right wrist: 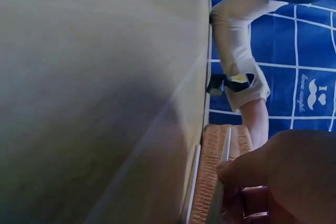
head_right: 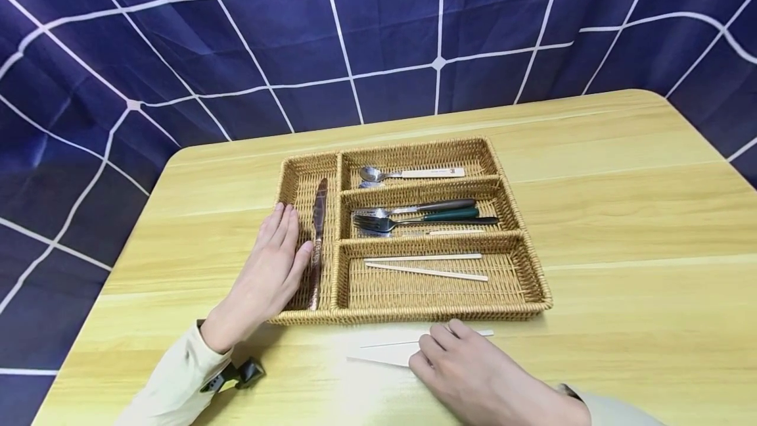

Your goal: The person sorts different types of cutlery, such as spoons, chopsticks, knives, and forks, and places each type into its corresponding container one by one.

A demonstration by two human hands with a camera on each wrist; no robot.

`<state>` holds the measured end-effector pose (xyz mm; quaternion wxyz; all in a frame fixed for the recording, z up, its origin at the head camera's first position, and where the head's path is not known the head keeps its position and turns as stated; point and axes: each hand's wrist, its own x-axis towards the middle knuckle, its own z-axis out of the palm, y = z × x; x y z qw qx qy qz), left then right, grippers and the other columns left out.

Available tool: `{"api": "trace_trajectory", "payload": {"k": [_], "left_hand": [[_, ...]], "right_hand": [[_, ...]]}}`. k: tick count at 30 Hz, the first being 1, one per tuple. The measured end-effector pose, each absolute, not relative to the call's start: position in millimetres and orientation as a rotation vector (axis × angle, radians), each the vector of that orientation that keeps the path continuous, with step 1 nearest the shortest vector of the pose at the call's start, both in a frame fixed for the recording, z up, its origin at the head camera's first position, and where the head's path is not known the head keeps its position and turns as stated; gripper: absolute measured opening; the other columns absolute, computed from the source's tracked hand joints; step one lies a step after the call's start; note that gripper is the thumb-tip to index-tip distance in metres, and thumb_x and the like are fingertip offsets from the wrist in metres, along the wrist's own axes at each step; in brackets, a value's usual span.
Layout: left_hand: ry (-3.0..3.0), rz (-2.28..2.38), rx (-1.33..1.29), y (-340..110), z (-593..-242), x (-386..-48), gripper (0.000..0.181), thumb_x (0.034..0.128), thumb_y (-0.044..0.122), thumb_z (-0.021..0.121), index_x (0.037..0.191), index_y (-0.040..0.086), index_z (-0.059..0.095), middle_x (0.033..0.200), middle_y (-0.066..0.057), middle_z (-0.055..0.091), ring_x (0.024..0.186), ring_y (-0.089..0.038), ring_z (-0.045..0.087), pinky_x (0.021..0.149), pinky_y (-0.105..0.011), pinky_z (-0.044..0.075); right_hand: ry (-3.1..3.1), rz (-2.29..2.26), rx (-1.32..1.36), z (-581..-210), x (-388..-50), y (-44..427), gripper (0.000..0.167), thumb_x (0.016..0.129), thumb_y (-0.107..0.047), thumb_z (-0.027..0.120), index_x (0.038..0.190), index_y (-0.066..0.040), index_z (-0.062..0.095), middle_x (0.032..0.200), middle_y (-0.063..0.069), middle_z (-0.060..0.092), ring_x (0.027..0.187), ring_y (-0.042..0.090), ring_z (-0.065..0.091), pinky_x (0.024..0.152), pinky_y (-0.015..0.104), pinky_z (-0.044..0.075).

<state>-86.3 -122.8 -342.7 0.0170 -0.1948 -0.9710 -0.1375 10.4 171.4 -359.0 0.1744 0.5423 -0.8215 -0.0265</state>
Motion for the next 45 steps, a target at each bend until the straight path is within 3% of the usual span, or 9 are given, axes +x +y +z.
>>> {"api": "trace_trajectory", "payload": {"k": [2, 4, 9, 14, 20, 27, 36, 42, 45], "left_hand": [[-3.024, -0.424, -0.605, -122.6, -342.5, -86.3, 0.061, 0.1054, 0.030, 0.032, 0.145, -0.015, 0.022, 0.152, -0.031, 0.018, 0.146, -0.037, 0.006, 0.119, -0.045, 0.005], [-3.027, -0.417, -0.603, -122.3, -342.2, -86.4, 0.061, 0.1056, 0.031, 0.031, 0.145, -0.014, 0.022, 0.153, -0.031, 0.018, 0.146, -0.037, 0.006, 0.119, -0.045, 0.006], [-3.039, -0.404, -0.606, -121.4, -341.7, -86.8, 0.062, 0.1057, 0.032, 0.029, 0.146, -0.014, 0.021, 0.153, -0.031, 0.018, 0.146, -0.037, 0.006, 0.120, -0.045, 0.007], [-3.050, -0.398, -0.602, -122.0, -341.2, -86.9, 0.062, 0.1057, 0.032, 0.030, 0.146, -0.014, 0.021, 0.153, -0.031, 0.017, 0.146, -0.037, 0.006, 0.120, -0.045, 0.005], [-3.053, -0.400, -0.600, -121.7, -341.0, -87.3, 0.061, 0.1056, 0.031, 0.030, 0.146, -0.014, 0.021, 0.153, -0.030, 0.017, 0.146, -0.036, 0.006, 0.120, -0.044, 0.004], [-3.048, -0.414, -0.613, -121.3, -341.0, -88.3, 0.061, 0.1061, 0.032, 0.027, 0.146, -0.014, 0.021, 0.153, -0.031, 0.017, 0.146, -0.036, 0.005, 0.120, -0.043, 0.003], [-3.058, -0.411, -0.605, -122.9, -339.1, -87.1, 0.062, 0.1061, 0.033, 0.026, 0.146, -0.014, 0.021, 0.153, -0.030, 0.016, 0.146, -0.036, 0.005, 0.120, -0.043, 0.003], [-3.063, -0.416, -0.597, -122.9, -338.4, -87.9, 0.062, 0.1061, 0.034, 0.025, 0.146, -0.014, 0.020, 0.153, -0.030, 0.017, 0.146, -0.035, 0.004, 0.120, -0.044, 0.004], [-3.066, -0.417, -0.593, -122.4, -338.2, -88.5, 0.062, 0.1061, 0.034, 0.025, 0.146, -0.014, 0.020, 0.153, -0.030, 0.016, 0.146, -0.035, 0.003, 0.120, -0.044, 0.004]], "right_hand": [[-2.313, -0.076, 1.545, -355.5, 10.8, 171.9, 0.030, 0.082, -0.043, 0.052, 0.085, -0.013, 0.048, 0.076, -0.001, 0.043, 0.069, 0.017, 0.041, 0.061, 0.028, 0.036], [-2.299, -0.074, 1.549, -351.9, 11.1, 172.6, 0.031, 0.083, -0.043, 0.051, 0.085, -0.013, 0.047, 0.077, -0.001, 0.044, 0.069, 0.017, 0.042, 0.061, 0.028, 0.036], [-2.319, -0.032, 1.532, -339.6, 10.7, 175.6, 0.017, 0.072, -0.020, 0.047, 0.087, -0.013, 0.048, 0.081, 0.000, 0.048, 0.072, 0.018, 0.043, 0.060, 0.029, 0.037], [-2.379, -0.079, 1.475, -321.7, 5.7, 180.4, 0.028, 0.069, -0.004, 0.034, 0.092, -0.011, 0.049, 0.087, 0.002, 0.051, 0.076, 0.020, 0.047, 0.063, 0.032, 0.042], [-2.403, -0.059, 1.367, -300.6, -14.0, 185.1, 0.026, 0.074, -0.001, 0.034, 0.093, -0.011, 0.049, 0.085, 0.001, 0.050, 0.076, 0.021, 0.048, 0.063, 0.036, 0.044], [-2.390, -0.026, 1.380, -295.8, -45.9, 189.1, 0.018, 0.076, -0.001, 0.039, 0.089, -0.011, 0.044, 0.072, -0.001, 0.043, 0.065, 0.021, 0.045, 0.057, 0.036, 0.043], [-2.597, -0.083, 1.565, -309.3, -76.9, 194.1, 0.031, 0.069, 0.003, 0.071, 0.086, -0.015, 0.051, 0.067, -0.004, 0.051, 0.062, 0.016, 0.052, 0.056, 0.033, 0.051], [-2.629, -0.098, 1.570, -316.9, -83.3, 195.2, 0.034, 0.066, 0.005, 0.074, 0.082, -0.015, 0.053, 0.063, -0.004, 0.050, 0.056, 0.015, 0.050, 0.047, 0.030, 0.047], [-2.646, -0.118, 1.537, -318.3, -84.6, 193.9, 0.035, 0.063, 0.009, 0.074, 0.080, -0.015, 0.055, 0.060, -0.004, 0.049, 0.050, 0.011, 0.043, 0.039, 0.025, 0.039]]}}
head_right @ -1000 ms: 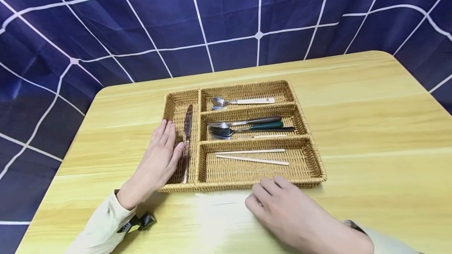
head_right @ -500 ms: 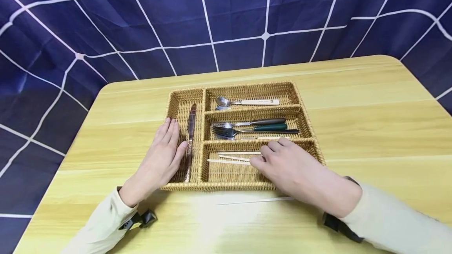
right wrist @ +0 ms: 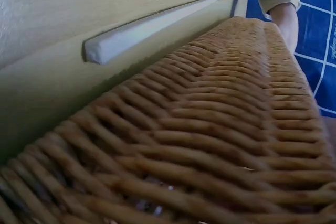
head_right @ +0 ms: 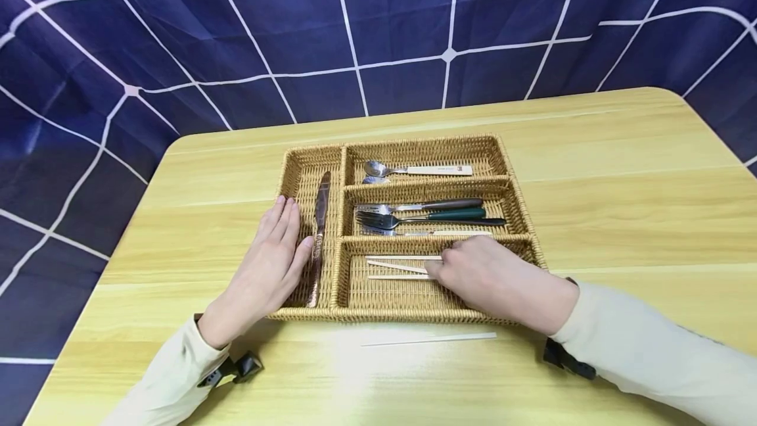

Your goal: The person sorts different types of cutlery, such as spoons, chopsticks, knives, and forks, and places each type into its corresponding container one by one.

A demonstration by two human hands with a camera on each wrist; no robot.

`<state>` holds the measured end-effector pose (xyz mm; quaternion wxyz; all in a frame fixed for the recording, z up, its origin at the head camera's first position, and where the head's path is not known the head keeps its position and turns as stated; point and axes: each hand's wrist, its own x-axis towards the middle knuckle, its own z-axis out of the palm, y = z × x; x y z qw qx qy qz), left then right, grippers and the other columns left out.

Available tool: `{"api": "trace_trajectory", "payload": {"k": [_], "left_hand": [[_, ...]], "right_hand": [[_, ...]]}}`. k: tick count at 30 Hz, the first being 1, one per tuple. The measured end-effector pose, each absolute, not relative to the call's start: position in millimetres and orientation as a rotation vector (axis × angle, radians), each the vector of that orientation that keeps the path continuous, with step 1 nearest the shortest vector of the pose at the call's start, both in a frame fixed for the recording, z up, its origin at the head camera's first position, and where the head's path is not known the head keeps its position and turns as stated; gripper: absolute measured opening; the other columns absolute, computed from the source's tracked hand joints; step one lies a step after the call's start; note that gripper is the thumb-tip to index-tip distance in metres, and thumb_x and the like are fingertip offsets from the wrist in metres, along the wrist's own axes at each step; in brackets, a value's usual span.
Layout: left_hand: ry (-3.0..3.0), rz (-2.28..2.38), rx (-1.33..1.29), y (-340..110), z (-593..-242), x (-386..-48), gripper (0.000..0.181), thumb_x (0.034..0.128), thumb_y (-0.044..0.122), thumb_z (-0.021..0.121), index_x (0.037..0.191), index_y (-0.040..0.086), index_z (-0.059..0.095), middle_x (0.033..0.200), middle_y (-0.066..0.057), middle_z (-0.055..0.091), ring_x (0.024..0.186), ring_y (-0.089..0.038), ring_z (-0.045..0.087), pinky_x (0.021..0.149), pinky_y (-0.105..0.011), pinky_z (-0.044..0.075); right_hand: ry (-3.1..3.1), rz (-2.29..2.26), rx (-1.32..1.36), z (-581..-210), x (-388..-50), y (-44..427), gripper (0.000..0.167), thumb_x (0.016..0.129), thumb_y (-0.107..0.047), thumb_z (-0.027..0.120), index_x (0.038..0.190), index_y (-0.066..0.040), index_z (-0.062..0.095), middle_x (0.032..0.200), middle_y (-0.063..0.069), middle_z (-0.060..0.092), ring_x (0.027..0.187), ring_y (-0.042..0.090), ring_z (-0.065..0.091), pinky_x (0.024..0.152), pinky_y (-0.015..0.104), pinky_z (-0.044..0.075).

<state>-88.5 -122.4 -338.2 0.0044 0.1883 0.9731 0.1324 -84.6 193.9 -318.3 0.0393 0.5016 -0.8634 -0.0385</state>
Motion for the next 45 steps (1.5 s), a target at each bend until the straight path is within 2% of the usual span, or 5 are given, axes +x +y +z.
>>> {"api": "trace_trajectory", "payload": {"k": [21, 28, 32, 39, 45], "left_hand": [[3.056, 0.413, 0.589, -121.1, -336.1, -87.9, 0.060, 0.1057, 0.031, 0.031, 0.145, -0.014, 0.021, 0.153, -0.031, 0.018, 0.146, -0.037, 0.007, 0.120, -0.045, 0.007], [3.052, 0.427, 0.587, -121.2, -336.8, -88.4, 0.060, 0.1058, 0.031, 0.030, 0.145, -0.014, 0.020, 0.153, -0.031, 0.017, 0.146, -0.036, 0.006, 0.120, -0.046, 0.007], [3.056, 0.418, 0.590, -121.1, -336.7, -88.6, 0.060, 0.1058, 0.031, 0.030, 0.145, -0.014, 0.021, 0.153, -0.031, 0.018, 0.146, -0.036, 0.007, 0.120, -0.047, 0.009], [3.052, 0.421, 0.575, -121.1, -336.1, -88.0, 0.061, 0.1056, 0.030, 0.032, 0.146, -0.013, 0.020, 0.153, -0.030, 0.017, 0.146, -0.035, 0.005, 0.120, -0.044, 0.006], [3.054, 0.421, 0.584, -121.0, -335.7, -87.3, 0.060, 0.1055, 0.029, 0.033, 0.146, -0.014, 0.020, 0.153, -0.030, 0.017, 0.146, -0.036, 0.006, 0.120, -0.044, 0.006]], "right_hand": [[-2.669, -0.250, 1.327, -321.2, -82.1, 193.0, 0.037, 0.055, 0.018, 0.074, 0.082, -0.004, 0.060, 0.051, -0.005, 0.033, 0.042, 0.007, 0.027, 0.032, 0.020, 0.025], [-2.718, -0.092, 1.297, -306.1, -80.5, 198.3, 0.024, 0.073, 0.000, 0.077, 0.080, -0.011, 0.057, 0.056, -0.006, 0.046, 0.044, 0.005, 0.034, 0.032, 0.020, 0.026], [-2.645, 0.054, 1.251, -294.9, -68.6, 203.4, 0.029, 0.102, -0.026, 0.043, 0.076, -0.016, 0.051, 0.062, -0.008, 0.051, 0.044, 0.004, 0.037, 0.033, 0.018, 0.025], [-2.439, 0.232, 1.387, -288.2, -25.2, 198.3, 0.029, 0.094, -0.010, 0.033, 0.089, -0.014, 0.061, 0.081, -0.009, 0.057, 0.068, 0.009, 0.057, 0.054, 0.028, 0.053], [-2.326, 0.252, 1.419, -301.9, -6.2, 185.9, 0.052, 0.106, -0.016, 0.016, 0.097, -0.006, 0.065, 0.094, 0.002, 0.063, 0.082, 0.016, 0.061, 0.072, 0.032, 0.056]]}}
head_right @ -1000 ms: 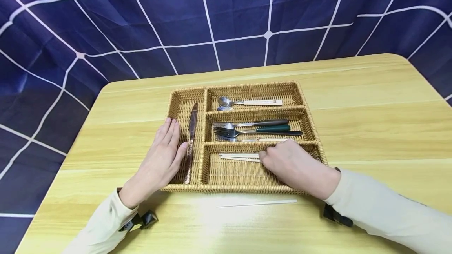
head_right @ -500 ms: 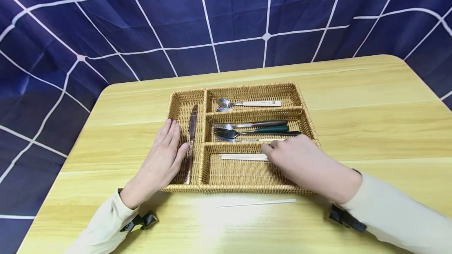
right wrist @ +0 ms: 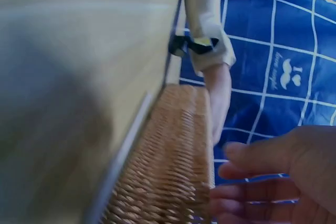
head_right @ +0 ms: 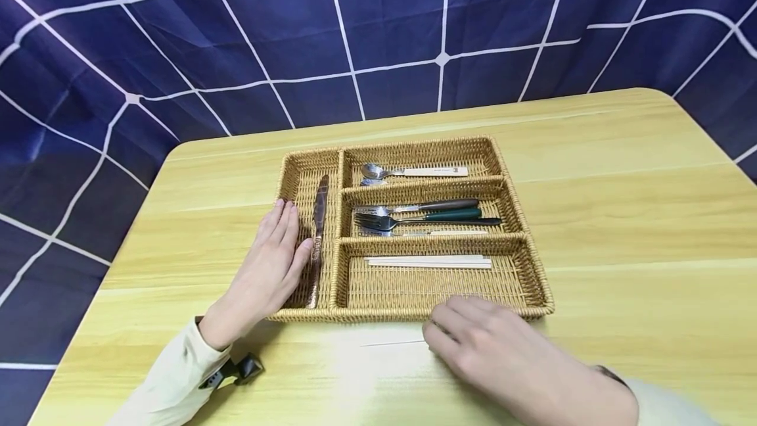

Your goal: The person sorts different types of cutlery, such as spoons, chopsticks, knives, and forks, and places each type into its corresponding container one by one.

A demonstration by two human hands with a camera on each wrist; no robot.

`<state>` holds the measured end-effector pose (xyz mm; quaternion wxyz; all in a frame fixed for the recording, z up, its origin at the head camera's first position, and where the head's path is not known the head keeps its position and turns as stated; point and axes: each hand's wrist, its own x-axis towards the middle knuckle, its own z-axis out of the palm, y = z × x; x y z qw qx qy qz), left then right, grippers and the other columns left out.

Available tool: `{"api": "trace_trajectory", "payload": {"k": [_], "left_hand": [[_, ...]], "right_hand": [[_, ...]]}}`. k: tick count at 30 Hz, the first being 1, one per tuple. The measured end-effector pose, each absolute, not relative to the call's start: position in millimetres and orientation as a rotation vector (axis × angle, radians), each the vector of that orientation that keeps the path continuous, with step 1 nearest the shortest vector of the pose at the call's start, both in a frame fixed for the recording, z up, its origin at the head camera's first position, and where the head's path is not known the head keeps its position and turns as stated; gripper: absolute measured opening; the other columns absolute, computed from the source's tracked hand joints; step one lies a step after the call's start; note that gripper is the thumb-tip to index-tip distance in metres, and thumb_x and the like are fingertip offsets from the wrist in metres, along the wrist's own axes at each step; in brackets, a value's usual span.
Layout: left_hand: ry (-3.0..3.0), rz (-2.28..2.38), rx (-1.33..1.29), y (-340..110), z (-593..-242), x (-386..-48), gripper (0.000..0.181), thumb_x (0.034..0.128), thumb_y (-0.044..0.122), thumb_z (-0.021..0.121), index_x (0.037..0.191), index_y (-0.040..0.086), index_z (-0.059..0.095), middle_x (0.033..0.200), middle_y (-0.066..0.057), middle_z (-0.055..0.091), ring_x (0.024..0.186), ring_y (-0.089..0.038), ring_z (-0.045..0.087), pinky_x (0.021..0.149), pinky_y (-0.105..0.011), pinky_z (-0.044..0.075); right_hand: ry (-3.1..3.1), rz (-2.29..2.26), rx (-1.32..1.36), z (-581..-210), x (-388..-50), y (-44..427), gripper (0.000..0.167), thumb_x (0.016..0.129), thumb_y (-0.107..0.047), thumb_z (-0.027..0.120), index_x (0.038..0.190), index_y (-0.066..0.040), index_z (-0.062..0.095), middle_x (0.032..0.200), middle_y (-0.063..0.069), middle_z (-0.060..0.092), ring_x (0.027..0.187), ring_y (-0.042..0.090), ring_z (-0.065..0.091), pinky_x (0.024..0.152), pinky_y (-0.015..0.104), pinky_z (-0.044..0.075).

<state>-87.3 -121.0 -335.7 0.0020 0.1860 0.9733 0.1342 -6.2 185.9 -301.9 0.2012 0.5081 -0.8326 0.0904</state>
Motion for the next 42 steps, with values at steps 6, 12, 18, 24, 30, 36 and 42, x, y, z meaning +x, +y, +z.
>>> {"api": "trace_trajectory", "payload": {"k": [6, 12, 18, 24, 30, 36, 42], "left_hand": [[3.059, 0.425, 0.595, -121.1, -335.9, -87.2, 0.060, 0.1053, 0.029, 0.034, 0.145, -0.014, 0.021, 0.153, -0.030, 0.018, 0.146, -0.036, 0.007, 0.120, -0.045, 0.007], [3.058, 0.430, 0.595, -120.8, -336.8, -87.4, 0.060, 0.1054, 0.029, 0.033, 0.145, -0.014, 0.023, 0.153, -0.030, 0.018, 0.146, -0.036, 0.006, 0.120, -0.045, 0.006], [3.052, 0.417, 0.582, -120.7, -336.8, -88.3, 0.060, 0.1057, 0.030, 0.032, 0.146, -0.014, 0.022, 0.153, -0.029, 0.017, 0.146, -0.035, 0.005, 0.120, -0.044, 0.005], [3.058, 0.421, 0.586, -121.0, -336.4, -88.2, 0.060, 0.1055, 0.030, 0.033, 0.145, -0.014, 0.022, 0.153, -0.030, 0.018, 0.146, -0.036, 0.006, 0.120, -0.045, 0.005], [3.061, 0.416, 0.602, -121.1, -337.7, -88.3, 0.061, 0.1057, 0.032, 0.030, 0.145, -0.014, 0.023, 0.153, -0.030, 0.020, 0.146, -0.036, 0.006, 0.120, -0.046, 0.006], [3.062, 0.426, 0.598, -120.0, -337.5, -88.5, 0.060, 0.1056, 0.031, 0.032, 0.145, -0.014, 0.022, 0.153, -0.030, 0.019, 0.146, -0.036, 0.007, 0.120, -0.045, 0.006], [3.069, 0.405, 0.598, -122.0, -336.3, -87.6, 0.061, 0.1054, 0.031, 0.033, 0.145, -0.014, 0.023, 0.152, -0.031, 0.021, 0.145, -0.037, 0.009, 0.120, -0.046, 0.007]], "right_hand": [[-2.323, 0.293, 1.437, -319.9, 3.4, 171.5, 0.038, 0.107, -0.028, 0.025, 0.089, -0.014, 0.055, 0.084, -0.006, 0.051, 0.074, 0.011, 0.047, 0.065, 0.026, 0.046], [-2.345, 0.198, 1.484, -336.6, 9.6, 168.9, 0.025, 0.100, -0.010, 0.030, 0.096, -0.009, 0.055, 0.087, -0.002, 0.054, 0.077, 0.013, 0.048, 0.064, 0.025, 0.045], [-2.356, 0.036, 1.450, -351.6, 9.6, 169.5, 0.029, 0.079, -0.004, 0.037, 0.099, -0.002, 0.058, 0.091, 0.005, 0.059, 0.078, 0.018, 0.053, 0.061, 0.027, 0.049], [-2.423, 0.087, 1.389, -359.4, 9.7, 164.9, 0.021, 0.075, -0.006, 0.040, 0.091, -0.005, 0.054, 0.082, 0.001, 0.050, 0.070, 0.015, 0.045, 0.051, 0.025, 0.041], [-2.438, 0.101, 1.403, -363.5, 10.0, 163.5, 0.016, 0.069, -0.007, 0.042, 0.084, -0.008, 0.049, 0.080, 0.000, 0.047, 0.068, 0.015, 0.045, 0.052, 0.026, 0.041], [-2.401, 0.056, 1.423, -367.2, 9.5, 163.0, 0.015, 0.070, -0.003, 0.038, 0.080, -0.008, 0.047, 0.077, 0.000, 0.045, 0.067, 0.015, 0.043, 0.052, 0.025, 0.039], [-2.372, 0.038, 1.429, -363.8, 10.4, 160.8, 0.011, 0.071, -0.006, 0.040, 0.079, -0.009, 0.046, 0.075, -0.001, 0.040, 0.067, 0.014, 0.039, 0.053, 0.025, 0.036]]}}
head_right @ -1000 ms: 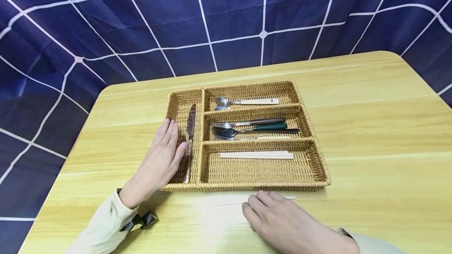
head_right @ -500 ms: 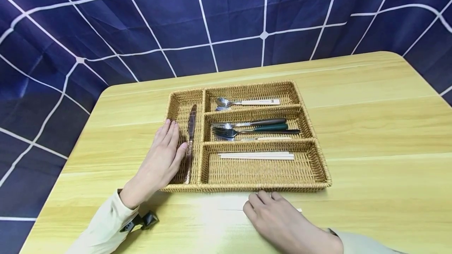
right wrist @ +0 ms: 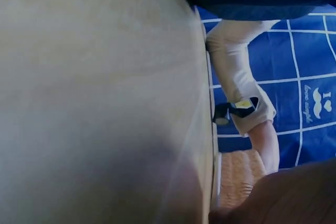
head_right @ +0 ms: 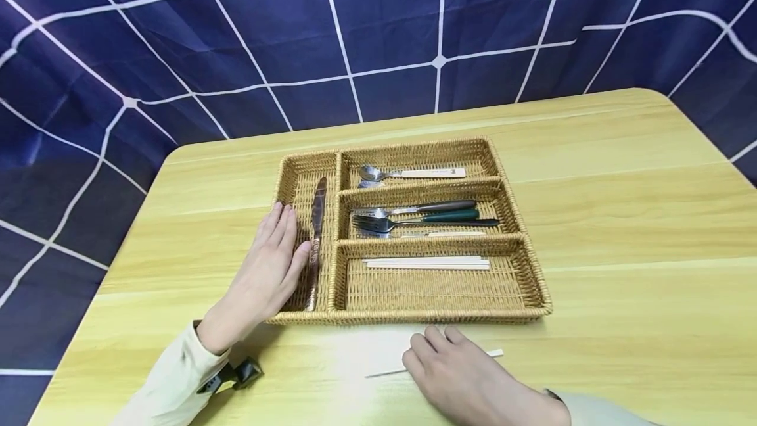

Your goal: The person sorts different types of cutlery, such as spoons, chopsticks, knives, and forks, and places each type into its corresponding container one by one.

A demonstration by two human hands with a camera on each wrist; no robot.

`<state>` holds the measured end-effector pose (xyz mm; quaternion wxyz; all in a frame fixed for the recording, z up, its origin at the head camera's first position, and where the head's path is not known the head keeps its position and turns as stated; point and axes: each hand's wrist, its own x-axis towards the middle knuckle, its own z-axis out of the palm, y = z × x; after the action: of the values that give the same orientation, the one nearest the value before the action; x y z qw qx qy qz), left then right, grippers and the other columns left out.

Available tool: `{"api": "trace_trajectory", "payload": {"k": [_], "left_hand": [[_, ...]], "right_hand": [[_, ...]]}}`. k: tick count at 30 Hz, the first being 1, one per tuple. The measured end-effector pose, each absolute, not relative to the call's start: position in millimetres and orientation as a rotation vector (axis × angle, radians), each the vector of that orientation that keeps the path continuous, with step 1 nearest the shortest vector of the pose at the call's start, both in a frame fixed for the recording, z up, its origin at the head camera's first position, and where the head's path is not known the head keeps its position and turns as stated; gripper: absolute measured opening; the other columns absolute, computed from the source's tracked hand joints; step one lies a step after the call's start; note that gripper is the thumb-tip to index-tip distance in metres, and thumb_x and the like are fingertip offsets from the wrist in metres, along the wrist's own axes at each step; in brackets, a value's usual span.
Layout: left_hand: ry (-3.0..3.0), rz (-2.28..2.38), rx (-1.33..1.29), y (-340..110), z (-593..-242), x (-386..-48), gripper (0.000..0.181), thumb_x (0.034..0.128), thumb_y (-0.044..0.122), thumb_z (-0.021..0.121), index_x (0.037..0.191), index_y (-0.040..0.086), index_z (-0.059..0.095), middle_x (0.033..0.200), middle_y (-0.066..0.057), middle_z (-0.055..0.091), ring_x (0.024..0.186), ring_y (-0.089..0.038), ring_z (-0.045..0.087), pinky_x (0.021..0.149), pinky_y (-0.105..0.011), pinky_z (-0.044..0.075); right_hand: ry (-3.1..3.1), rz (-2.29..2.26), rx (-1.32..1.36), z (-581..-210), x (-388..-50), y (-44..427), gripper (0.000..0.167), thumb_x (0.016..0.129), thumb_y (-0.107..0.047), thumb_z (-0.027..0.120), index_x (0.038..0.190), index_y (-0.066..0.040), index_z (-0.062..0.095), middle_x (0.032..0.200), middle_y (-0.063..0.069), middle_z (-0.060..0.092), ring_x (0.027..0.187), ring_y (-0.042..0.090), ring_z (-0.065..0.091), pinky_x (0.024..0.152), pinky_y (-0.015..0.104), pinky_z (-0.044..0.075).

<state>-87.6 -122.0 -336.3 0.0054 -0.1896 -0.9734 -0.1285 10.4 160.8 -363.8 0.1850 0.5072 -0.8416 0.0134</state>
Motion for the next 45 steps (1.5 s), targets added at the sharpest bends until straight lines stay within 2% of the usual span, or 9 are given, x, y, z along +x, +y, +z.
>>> {"api": "trace_trajectory", "payload": {"k": [3, 7, 10, 13, 17, 21, 28, 37, 45], "left_hand": [[-3.044, -0.387, -0.591, -124.6, -335.7, -86.2, 0.061, 0.1052, 0.031, 0.033, 0.144, -0.015, 0.024, 0.151, -0.032, 0.021, 0.145, -0.038, 0.010, 0.119, -0.047, 0.009], [-3.032, -0.394, -0.605, -126.2, -335.3, -85.6, 0.061, 0.1052, 0.031, 0.034, 0.144, -0.016, 0.024, 0.151, -0.032, 0.021, 0.145, -0.039, 0.009, 0.119, -0.047, 0.008], [-3.029, -0.403, -0.599, -126.4, -335.0, -85.2, 0.061, 0.1049, 0.030, 0.035, 0.144, -0.016, 0.024, 0.151, -0.032, 0.021, 0.145, -0.039, 0.010, 0.119, -0.047, 0.009], [-3.033, -0.390, -0.590, -126.0, -335.1, -85.2, 0.061, 0.1048, 0.030, 0.035, 0.144, -0.015, 0.025, 0.151, -0.032, 0.022, 0.145, -0.038, 0.011, 0.119, -0.047, 0.010], [-3.042, -0.377, -0.591, -124.9, -335.8, -85.8, 0.061, 0.1049, 0.031, 0.034, 0.144, -0.015, 0.025, 0.152, -0.032, 0.021, 0.145, -0.038, 0.010, 0.119, -0.048, 0.010], [-3.036, -0.387, -0.598, -124.4, -336.3, -86.5, 0.061, 0.1049, 0.031, 0.034, 0.144, -0.016, 0.025, 0.152, -0.032, 0.021, 0.145, -0.039, 0.010, 0.119, -0.048, 0.009], [-3.025, -0.391, -0.614, -123.0, -337.2, -87.0, 0.062, 0.1052, 0.032, 0.032, 0.144, -0.015, 0.025, 0.151, -0.032, 0.022, 0.145, -0.038, 0.011, 0.119, -0.047, 0.009], [-3.034, -0.405, -0.603, -122.2, -338.1, -86.9, 0.061, 0.1052, 0.031, 0.033, 0.145, -0.015, 0.024, 0.152, -0.031, 0.021, 0.145, -0.038, 0.010, 0.119, -0.046, 0.007], [-3.024, -0.406, -0.609, -122.1, -338.6, -87.9, 0.062, 0.1051, 0.032, 0.033, 0.144, -0.016, 0.024, 0.152, -0.032, 0.021, 0.145, -0.039, 0.010, 0.119, -0.048, 0.010]], "right_hand": [[-2.338, 0.027, 1.417, -356.6, 11.4, 159.3, 0.010, 0.079, -0.006, 0.038, 0.081, -0.008, 0.047, 0.077, 0.001, 0.045, 0.068, 0.016, 0.041, 0.054, 0.026, 0.038], [-2.316, 0.006, 1.383, -339.8, 10.5, 160.6, 0.030, 0.094, -0.004, 0.020, 0.085, -0.006, 0.049, 0.081, 0.005, 0.050, 0.069, 0.019, 0.045, 0.054, 0.028, 0.041], [-2.344, -0.034, 1.362, -323.9, 4.3, 164.1, 0.038, 0.094, 0.000, 0.014, 0.089, -0.004, 0.051, 0.086, 0.008, 0.054, 0.073, 0.021, 0.052, 0.058, 0.031, 0.049], [-2.372, -0.055, 1.298, -308.7, -8.0, 169.0, 0.035, 0.090, 0.005, 0.017, 0.091, -0.002, 0.051, 0.089, 0.011, 0.055, 0.076, 0.024, 0.054, 0.061, 0.035, 0.052], [-2.361, -0.034, 1.204, -294.7, -26.8, 173.8, 0.025, 0.090, 0.004, 0.022, 0.087, -0.001, 0.047, 0.082, 0.010, 0.048, 0.070, 0.024, 0.046, 0.055, 0.035, 0.043], [-2.345, -0.052, 1.214, -290.5, -38.8, 175.3, 0.027, 0.094, 0.002, 0.020, 0.087, 0.000, 0.046, 0.080, 0.009, 0.044, 0.068, 0.024, 0.042, 0.054, 0.035, 0.040], [-2.402, -0.106, 1.256, -299.3, -49.5, 175.2, 0.022, 0.087, 0.005, 0.024, 0.085, -0.002, 0.045, 0.080, 0.008, 0.043, 0.069, 0.022, 0.043, 0.054, 0.034, 0.041], [-2.495, -0.133, 1.288, -306.8, -58.4, 174.4, 0.021, 0.078, 0.010, 0.034, 0.091, 0.001, 0.048, 0.081, 0.007, 0.043, 0.069, 0.021, 0.041, 0.056, 0.032, 0.041], [-2.583, -0.096, 1.328, -310.2, -67.4, 174.4, 0.037, 0.063, 0.021, 0.053, 0.090, -0.002, 0.046, 0.077, 0.003, 0.041, 0.068, 0.019, 0.043, 0.054, 0.031, 0.044]]}}
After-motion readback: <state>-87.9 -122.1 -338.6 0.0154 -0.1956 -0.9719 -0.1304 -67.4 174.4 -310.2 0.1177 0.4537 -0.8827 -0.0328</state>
